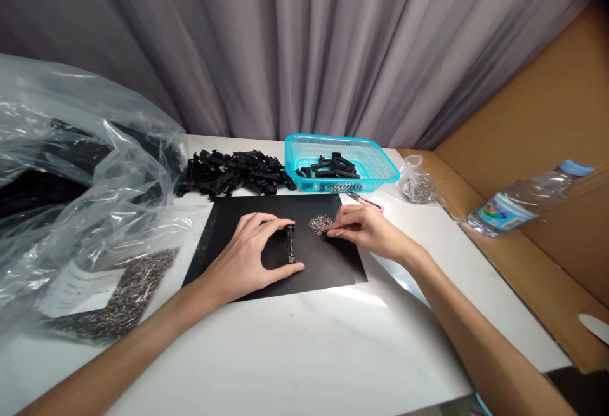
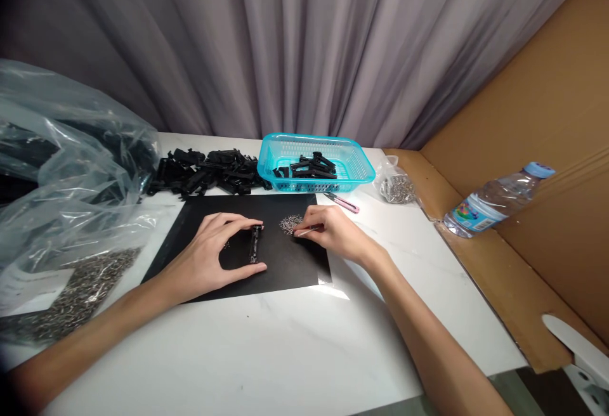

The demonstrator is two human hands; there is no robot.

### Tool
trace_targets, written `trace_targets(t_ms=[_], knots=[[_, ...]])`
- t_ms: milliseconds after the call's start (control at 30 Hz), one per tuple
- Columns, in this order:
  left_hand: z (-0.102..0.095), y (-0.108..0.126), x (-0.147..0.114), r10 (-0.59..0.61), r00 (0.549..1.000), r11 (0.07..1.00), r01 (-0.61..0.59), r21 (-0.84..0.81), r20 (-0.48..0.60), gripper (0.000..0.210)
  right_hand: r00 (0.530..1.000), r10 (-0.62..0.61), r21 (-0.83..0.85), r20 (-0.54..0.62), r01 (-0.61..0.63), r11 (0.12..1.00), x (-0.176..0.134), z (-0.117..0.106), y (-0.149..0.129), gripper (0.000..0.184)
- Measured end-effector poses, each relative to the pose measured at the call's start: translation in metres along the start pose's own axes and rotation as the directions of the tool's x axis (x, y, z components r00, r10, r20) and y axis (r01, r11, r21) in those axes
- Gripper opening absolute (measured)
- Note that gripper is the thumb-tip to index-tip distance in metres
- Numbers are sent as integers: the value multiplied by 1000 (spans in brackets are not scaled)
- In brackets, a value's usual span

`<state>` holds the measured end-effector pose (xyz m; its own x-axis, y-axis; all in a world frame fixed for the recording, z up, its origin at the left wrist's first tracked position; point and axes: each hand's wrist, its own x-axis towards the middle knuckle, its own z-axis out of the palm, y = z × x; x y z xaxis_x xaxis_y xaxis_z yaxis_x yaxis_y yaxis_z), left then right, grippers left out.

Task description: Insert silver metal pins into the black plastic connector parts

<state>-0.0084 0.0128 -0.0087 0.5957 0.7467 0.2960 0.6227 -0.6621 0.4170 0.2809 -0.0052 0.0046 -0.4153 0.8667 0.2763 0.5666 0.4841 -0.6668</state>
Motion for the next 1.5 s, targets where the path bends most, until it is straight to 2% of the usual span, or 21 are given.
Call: trace_targets(t_ms=[100,233,467,533,633,733,833,967,1167,1267,1500], knots=[[0,0,0,-4,1000,1000,4,13,1,68,994,-59,43,88,55,998,-1,-4,0,23],[0,2,0,-19,1000,1000,19,-2,-9,67,980,-84,2,182,85,996,-1,0,1,23],[0,4,0,-24,999,1000,24,1,-44,66,972,-48,-79,231,68,995,-3,-3,-5,21],[0,3,-1,-19,999,1000,19,6,-45,66,978,-44,-55,204,56,997,-3,-2,-6,21],[0,3,-2,-4,999,1000,4,12,-44,65,994,-47,-17,103,49,999,-2,1,-4,16],[0,2,-3,18,999,1000,-17,22,-49,64,999,-51,-43,17,51,998,1,3,-1,15],[1,2,-3,45,998,998,-43,39,-53,65,1000,-17,-65,-17,15,998,2,3,1,14],[2,2,-3,65,997,996,-62,56,-49,65,999,23,-45,-44,-25,999,2,4,2,12],[1,4,-5,70,997,997,-69,44,-34,67,997,50,82,-61,-45,996,1,8,3,26],[2,4,-5,80,996,996,-78,48,-42,69,997,34,84,-63,-29,996,1,9,2,30],[4,2,-5,91,995,994,-89,64,-30,69,996,82,147,-24,-78,986,1,8,0,23]])
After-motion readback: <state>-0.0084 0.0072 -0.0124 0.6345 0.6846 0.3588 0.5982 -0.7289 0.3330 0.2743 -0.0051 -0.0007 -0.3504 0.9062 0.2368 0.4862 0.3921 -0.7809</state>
